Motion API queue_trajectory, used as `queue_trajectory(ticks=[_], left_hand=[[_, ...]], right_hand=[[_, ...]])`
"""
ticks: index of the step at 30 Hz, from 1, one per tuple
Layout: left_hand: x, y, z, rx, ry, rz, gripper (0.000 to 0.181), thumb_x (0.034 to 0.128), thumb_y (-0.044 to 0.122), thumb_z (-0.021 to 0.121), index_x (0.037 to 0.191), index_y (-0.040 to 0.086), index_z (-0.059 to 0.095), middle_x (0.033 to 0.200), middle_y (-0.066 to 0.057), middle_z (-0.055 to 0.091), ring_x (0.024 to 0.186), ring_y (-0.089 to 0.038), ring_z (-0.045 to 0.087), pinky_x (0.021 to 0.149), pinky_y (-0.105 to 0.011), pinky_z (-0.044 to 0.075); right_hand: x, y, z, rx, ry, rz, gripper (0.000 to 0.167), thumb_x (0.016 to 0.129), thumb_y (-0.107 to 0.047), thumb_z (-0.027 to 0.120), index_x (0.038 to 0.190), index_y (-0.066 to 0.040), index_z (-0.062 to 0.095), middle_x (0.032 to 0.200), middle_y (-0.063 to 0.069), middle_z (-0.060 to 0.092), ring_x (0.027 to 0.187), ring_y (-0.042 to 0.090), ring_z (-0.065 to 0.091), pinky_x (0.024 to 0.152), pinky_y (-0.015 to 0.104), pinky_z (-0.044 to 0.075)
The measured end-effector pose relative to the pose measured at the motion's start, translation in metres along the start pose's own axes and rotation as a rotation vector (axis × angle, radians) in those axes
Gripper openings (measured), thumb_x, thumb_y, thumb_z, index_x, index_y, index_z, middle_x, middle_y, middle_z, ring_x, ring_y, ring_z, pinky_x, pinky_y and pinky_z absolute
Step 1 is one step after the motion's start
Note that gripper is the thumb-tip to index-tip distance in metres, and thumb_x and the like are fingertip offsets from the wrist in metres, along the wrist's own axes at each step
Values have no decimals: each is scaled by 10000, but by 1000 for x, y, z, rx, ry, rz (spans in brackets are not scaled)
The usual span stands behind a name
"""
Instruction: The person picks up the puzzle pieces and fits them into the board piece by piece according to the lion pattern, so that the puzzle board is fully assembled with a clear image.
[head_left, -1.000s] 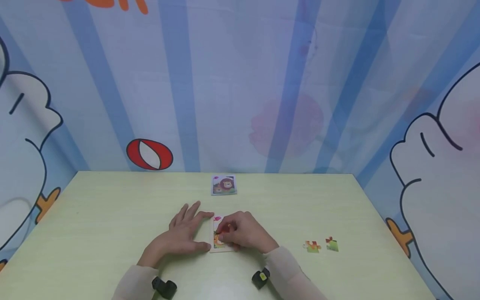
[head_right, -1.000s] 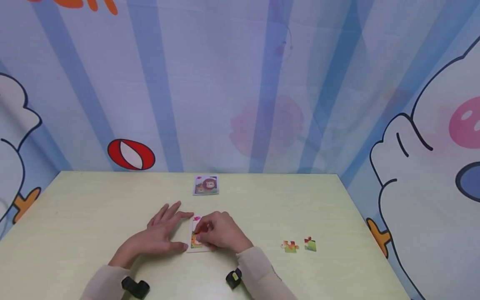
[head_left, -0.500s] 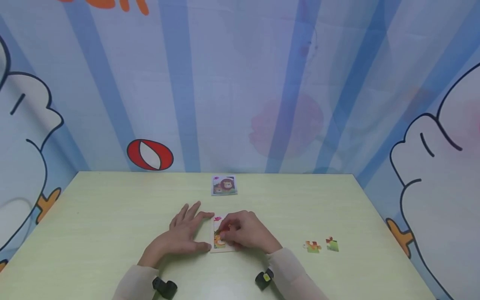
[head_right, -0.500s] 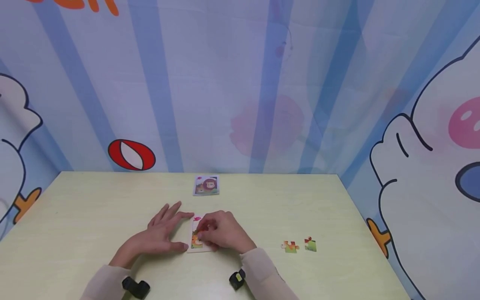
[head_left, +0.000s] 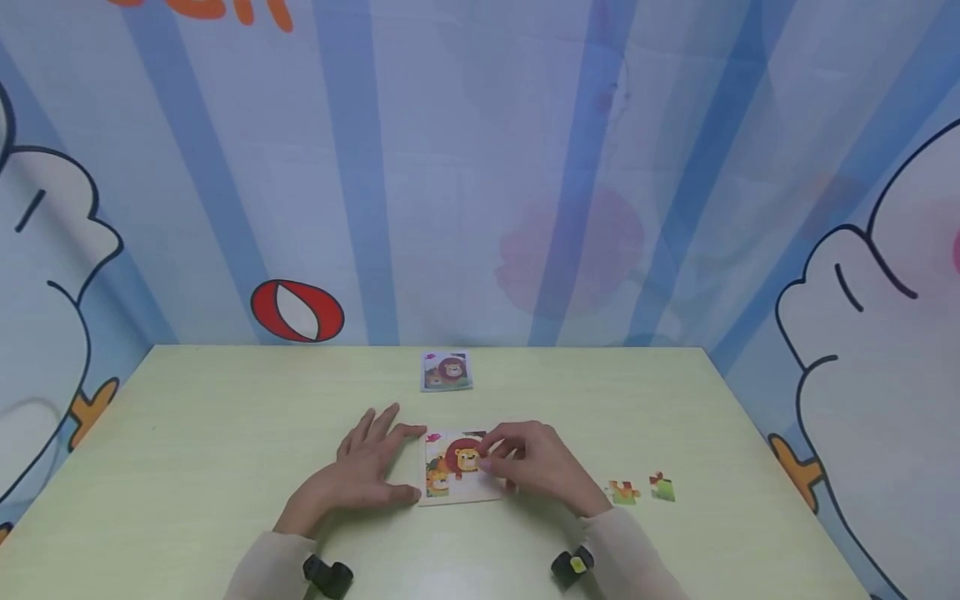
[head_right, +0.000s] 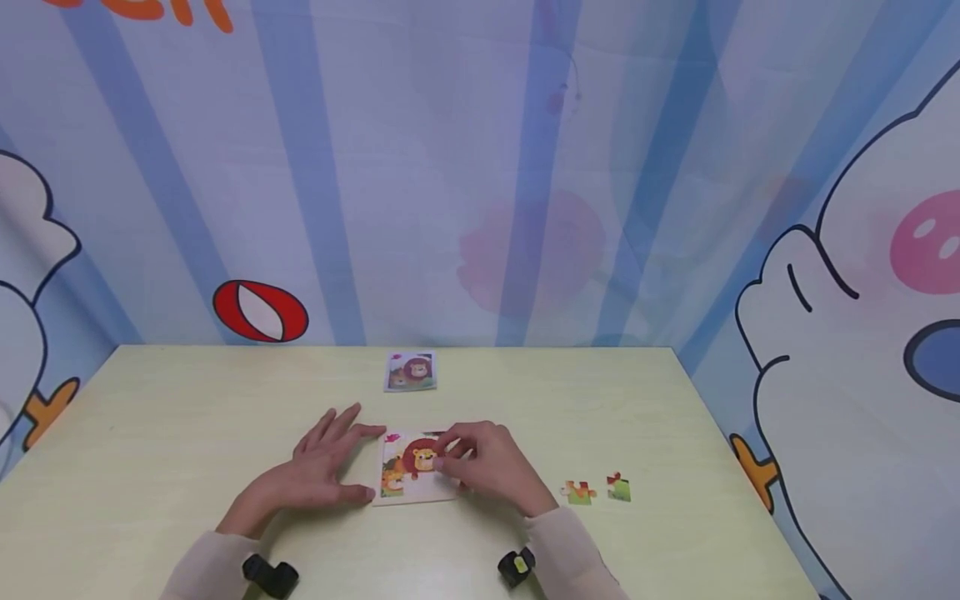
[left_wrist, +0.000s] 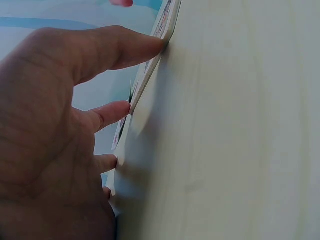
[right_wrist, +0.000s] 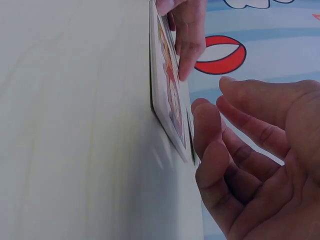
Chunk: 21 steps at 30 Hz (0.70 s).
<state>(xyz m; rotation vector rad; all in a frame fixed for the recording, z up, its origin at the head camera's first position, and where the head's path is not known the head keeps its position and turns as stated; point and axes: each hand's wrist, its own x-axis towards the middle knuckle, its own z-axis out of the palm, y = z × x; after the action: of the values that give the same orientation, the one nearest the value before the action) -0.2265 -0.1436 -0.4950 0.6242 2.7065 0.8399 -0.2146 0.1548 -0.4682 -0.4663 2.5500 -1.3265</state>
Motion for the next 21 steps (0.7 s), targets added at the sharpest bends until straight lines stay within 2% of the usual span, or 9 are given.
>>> queue_trajectory(ticks=[7,12,21], left_hand=[[-2,5,-5,-14,-5,10,837,836,421,837,1573,225,490,1797,-240,136,1635,-601,32,1214,-878,71],[-3,3,-3,-29,8,18,813,844,424,829,1561,230,499,1790,-244,147,1630,-603,33,1205,-885,62],[-5,8,-6,-11,-17,-9,839,839,413,823,1580,223,481,1804,-225,131,1645,-588,19,1226,-868,69]], right_hand=[[-17,10,-17,-10,51,45,186,963,-233,798,1111,-120,789,940,51,804,599,179,683,569,314,544],[-29,17,-28,-25,78,75,184,960,-222,789,1114,-120,791,937,34,789,618,198,694,590,316,568],[-54,36,-52,-56,111,81,218,964,-229,789,1145,-109,793,980,57,780,611,191,694,587,300,568]])
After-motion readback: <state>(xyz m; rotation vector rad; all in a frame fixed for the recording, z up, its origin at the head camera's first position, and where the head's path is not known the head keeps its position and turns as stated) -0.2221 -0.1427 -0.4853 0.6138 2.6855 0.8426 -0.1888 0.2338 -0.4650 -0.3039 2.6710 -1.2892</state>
